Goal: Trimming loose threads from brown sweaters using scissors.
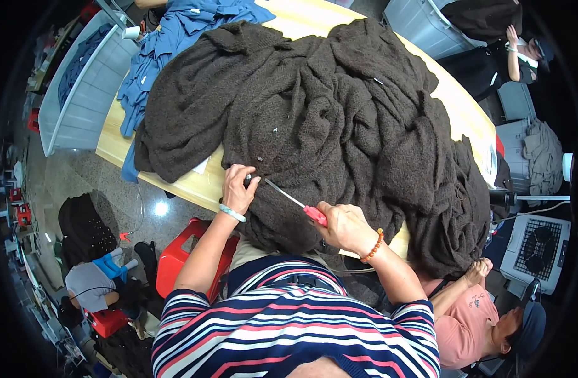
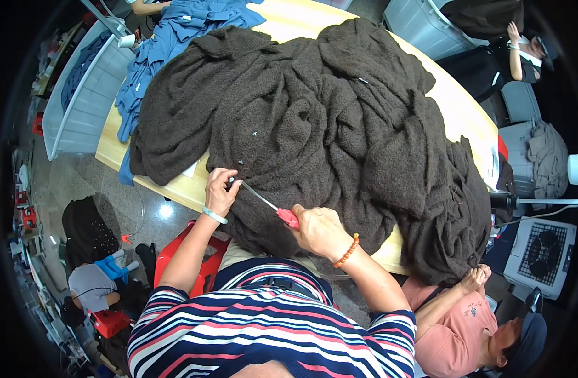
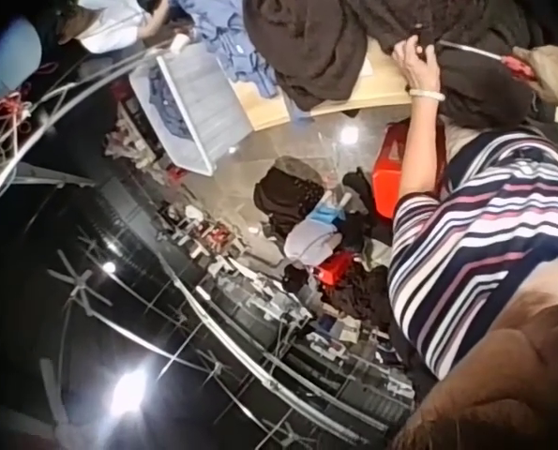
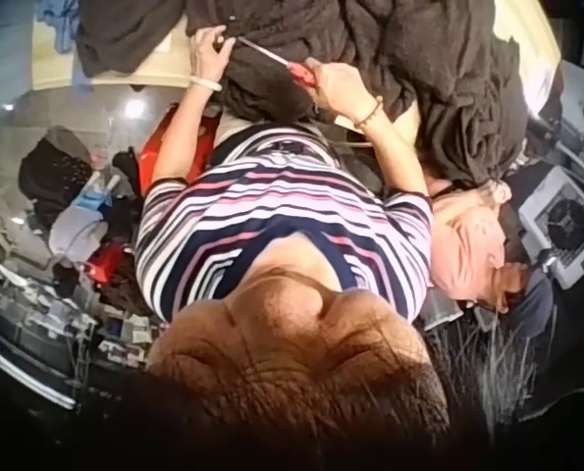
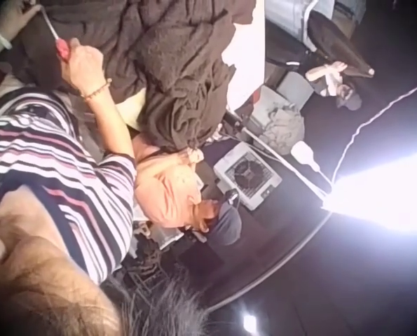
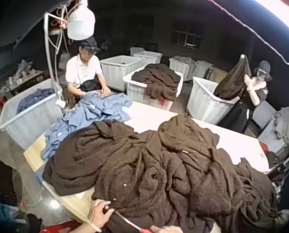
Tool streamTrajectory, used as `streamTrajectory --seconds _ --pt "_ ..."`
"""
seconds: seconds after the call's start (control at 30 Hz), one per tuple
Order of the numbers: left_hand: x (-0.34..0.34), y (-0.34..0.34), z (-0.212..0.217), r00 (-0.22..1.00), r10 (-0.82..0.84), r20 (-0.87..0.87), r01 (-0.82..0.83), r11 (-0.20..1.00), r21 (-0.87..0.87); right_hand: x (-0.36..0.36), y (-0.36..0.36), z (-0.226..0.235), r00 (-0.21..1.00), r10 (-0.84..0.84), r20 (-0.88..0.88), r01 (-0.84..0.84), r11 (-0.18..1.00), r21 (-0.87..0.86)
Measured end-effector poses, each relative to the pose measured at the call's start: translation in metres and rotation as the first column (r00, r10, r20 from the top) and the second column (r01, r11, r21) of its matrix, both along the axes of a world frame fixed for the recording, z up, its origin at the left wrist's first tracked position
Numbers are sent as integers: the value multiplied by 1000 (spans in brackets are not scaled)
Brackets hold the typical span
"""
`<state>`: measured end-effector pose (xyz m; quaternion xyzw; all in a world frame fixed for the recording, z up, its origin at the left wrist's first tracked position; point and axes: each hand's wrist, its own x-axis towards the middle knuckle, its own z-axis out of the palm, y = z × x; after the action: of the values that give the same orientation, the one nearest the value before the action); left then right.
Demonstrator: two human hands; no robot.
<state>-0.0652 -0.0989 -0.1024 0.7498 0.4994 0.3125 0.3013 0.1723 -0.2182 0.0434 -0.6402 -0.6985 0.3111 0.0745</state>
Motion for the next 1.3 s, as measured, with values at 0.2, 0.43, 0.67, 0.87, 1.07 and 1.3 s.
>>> streamTrajectory --seconds 0.2,0.43,0.67,0.87,1.07,1.3 --pt "-6 8 -18 992 2 127 20 984 -178 -15 -5 -7 975 162 152 -170 984 44" --pt "7 15 4 988 -37 152 43 998 -38 -8 0 -2 998 42 46 -45 997 55" --pt "82 96 24 987 -159 -37 163 980 111 5 20 20 974 -205 92 198 977 78" --pt "81 92 5 957 -288 33 289 957 -29 16 16 20 960 -179 216 173 984 48" --pt "81 98 36 943 -330 49 332 942 -51 26 16 19 971 -231 66 225 970 92" --pt "137 125 24 845 -481 -234 446 875 -188 25 29 25 932 -349 103 348 937 27"
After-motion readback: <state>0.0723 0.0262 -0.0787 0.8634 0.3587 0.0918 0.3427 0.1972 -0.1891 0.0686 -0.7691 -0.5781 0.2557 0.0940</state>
